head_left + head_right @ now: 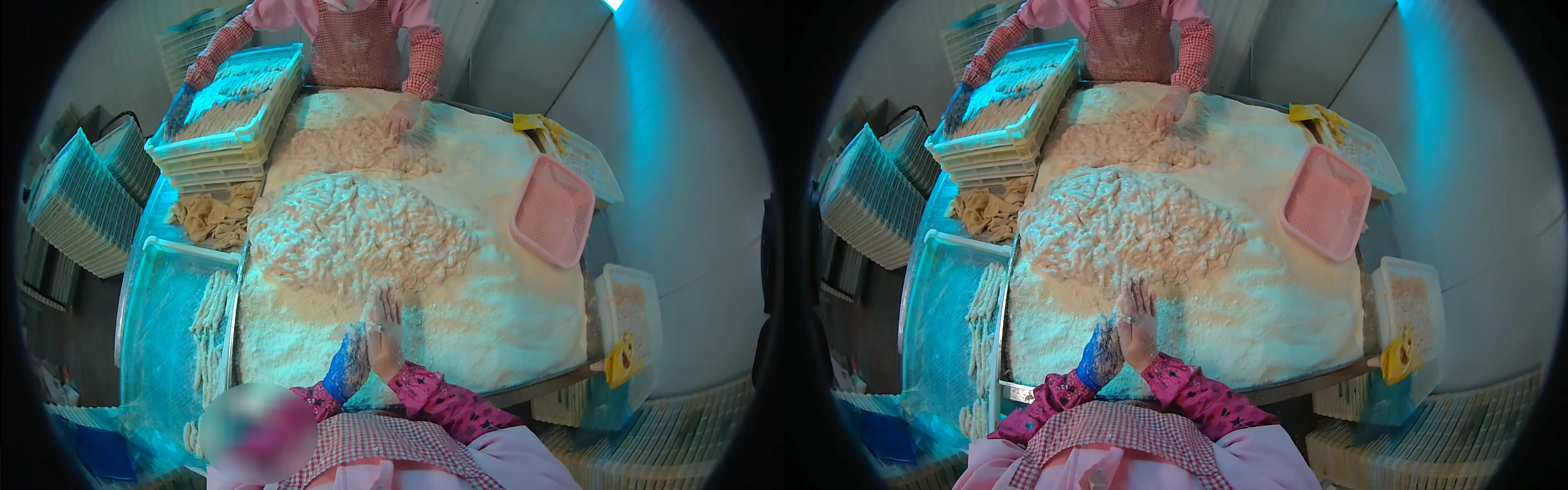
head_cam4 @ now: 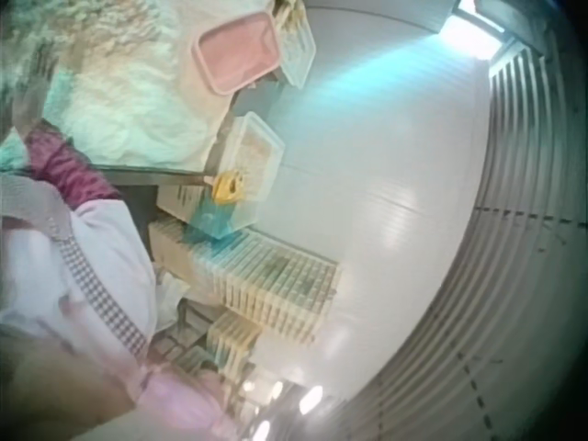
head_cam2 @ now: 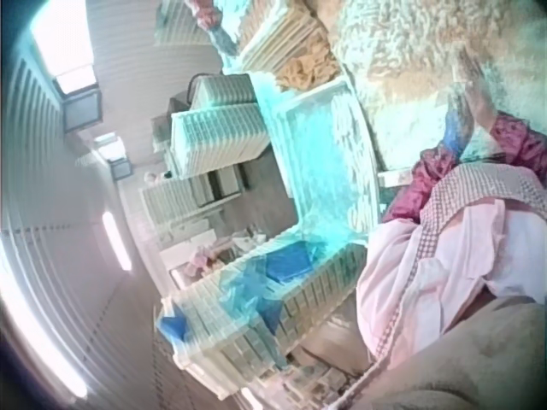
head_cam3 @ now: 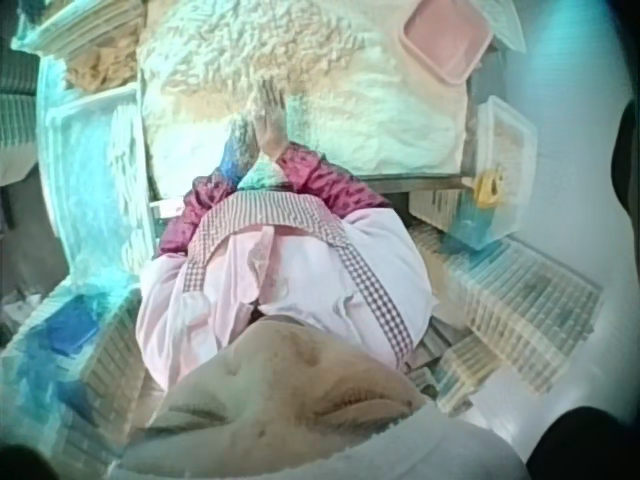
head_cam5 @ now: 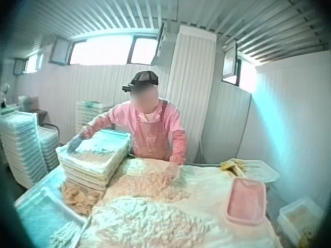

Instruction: The person rolls small pieces of dough into long, thin strips on a large, flour-dusted table. They place the finished strips into a white plastic tray. Another person is visible in the background performing similar tasks.

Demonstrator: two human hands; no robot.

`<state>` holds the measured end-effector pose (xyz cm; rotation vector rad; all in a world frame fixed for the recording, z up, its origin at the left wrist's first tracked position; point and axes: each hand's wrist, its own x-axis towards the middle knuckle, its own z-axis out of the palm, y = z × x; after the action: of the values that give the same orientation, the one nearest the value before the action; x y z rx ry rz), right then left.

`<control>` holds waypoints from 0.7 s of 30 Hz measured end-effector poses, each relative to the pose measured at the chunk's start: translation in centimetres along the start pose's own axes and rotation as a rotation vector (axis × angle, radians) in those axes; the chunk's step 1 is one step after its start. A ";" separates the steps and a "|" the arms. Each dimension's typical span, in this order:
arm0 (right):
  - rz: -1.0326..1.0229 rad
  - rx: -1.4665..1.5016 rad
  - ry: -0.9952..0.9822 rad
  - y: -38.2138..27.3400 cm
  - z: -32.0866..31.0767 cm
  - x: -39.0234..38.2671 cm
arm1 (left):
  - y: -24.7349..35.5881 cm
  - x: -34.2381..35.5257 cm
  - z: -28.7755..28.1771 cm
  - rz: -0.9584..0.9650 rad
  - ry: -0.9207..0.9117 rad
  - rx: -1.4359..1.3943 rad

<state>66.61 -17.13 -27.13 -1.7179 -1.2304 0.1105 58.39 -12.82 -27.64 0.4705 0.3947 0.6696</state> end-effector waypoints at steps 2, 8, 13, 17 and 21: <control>-0.048 0.188 -0.118 -0.5 0.8 0.0 | -5.1 2.4 0.6 0.724 -0.134 -0.076; -0.057 -0.315 0.208 4.3 -0.4 5.3 | 6.0 4.2 -10.9 -0.049 -0.289 -0.554; 0.024 -0.695 -0.148 9.1 -4.8 6.6 | 21.9 8.4 -15.4 0.527 0.402 0.035; 0.272 -0.201 -0.124 8.3 -3.8 8.0 | 29.6 8.4 -35.6 0.367 0.649 1.300; 0.325 0.055 0.005 6.4 -5.9 7.4 | 26.5 9.0 -31.1 0.427 0.421 1.070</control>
<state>77.82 -15.36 -25.67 -1.8557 -0.9276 0.3304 36.56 20.27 -40.98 1.4664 1.0799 0.9450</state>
